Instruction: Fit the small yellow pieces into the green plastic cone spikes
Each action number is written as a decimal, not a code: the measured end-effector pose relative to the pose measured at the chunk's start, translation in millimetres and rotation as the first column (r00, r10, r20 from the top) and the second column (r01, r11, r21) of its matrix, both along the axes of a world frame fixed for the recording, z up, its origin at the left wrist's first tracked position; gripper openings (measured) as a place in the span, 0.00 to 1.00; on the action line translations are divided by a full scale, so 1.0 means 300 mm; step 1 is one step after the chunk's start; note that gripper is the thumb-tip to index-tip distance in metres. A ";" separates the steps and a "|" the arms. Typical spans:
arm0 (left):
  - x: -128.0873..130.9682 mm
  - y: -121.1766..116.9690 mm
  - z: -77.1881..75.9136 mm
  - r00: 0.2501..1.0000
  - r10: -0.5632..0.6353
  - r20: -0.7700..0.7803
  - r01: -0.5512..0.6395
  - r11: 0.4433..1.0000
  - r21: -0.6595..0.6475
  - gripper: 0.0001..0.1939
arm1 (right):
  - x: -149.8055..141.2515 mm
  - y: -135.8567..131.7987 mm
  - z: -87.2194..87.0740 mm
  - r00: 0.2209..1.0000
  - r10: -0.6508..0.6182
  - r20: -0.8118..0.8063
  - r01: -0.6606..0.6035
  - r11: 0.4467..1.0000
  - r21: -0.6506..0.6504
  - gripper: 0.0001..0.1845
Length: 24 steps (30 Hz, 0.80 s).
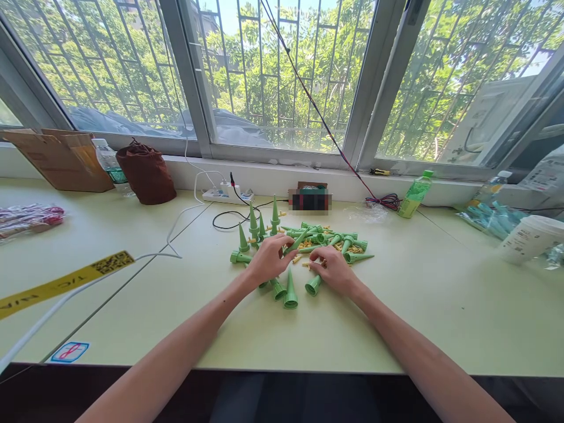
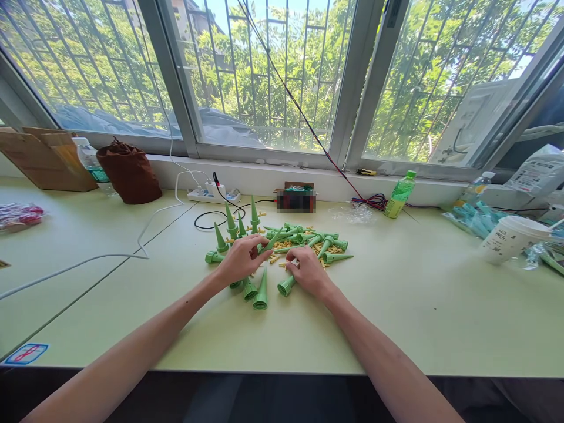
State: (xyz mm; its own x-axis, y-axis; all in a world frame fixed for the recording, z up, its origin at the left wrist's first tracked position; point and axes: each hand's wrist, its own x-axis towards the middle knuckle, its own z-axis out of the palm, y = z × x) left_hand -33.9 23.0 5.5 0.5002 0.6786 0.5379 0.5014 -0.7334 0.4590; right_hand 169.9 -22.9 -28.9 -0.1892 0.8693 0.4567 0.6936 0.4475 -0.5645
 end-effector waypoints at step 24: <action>-0.006 0.010 0.020 0.946 -0.135 0.294 0.280 0.796 -0.537 0.16 | 0.000 0.002 0.000 1.000 0.005 -0.016 -0.005 1.000 -0.031 0.06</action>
State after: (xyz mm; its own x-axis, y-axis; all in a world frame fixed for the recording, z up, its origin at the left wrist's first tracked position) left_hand -35.6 26.1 11.6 0.5768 0.7900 0.2077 0.1952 -0.3803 0.9040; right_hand 169.9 -22.2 -28.8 -0.1862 0.8821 0.4328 0.6821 0.4331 -0.5892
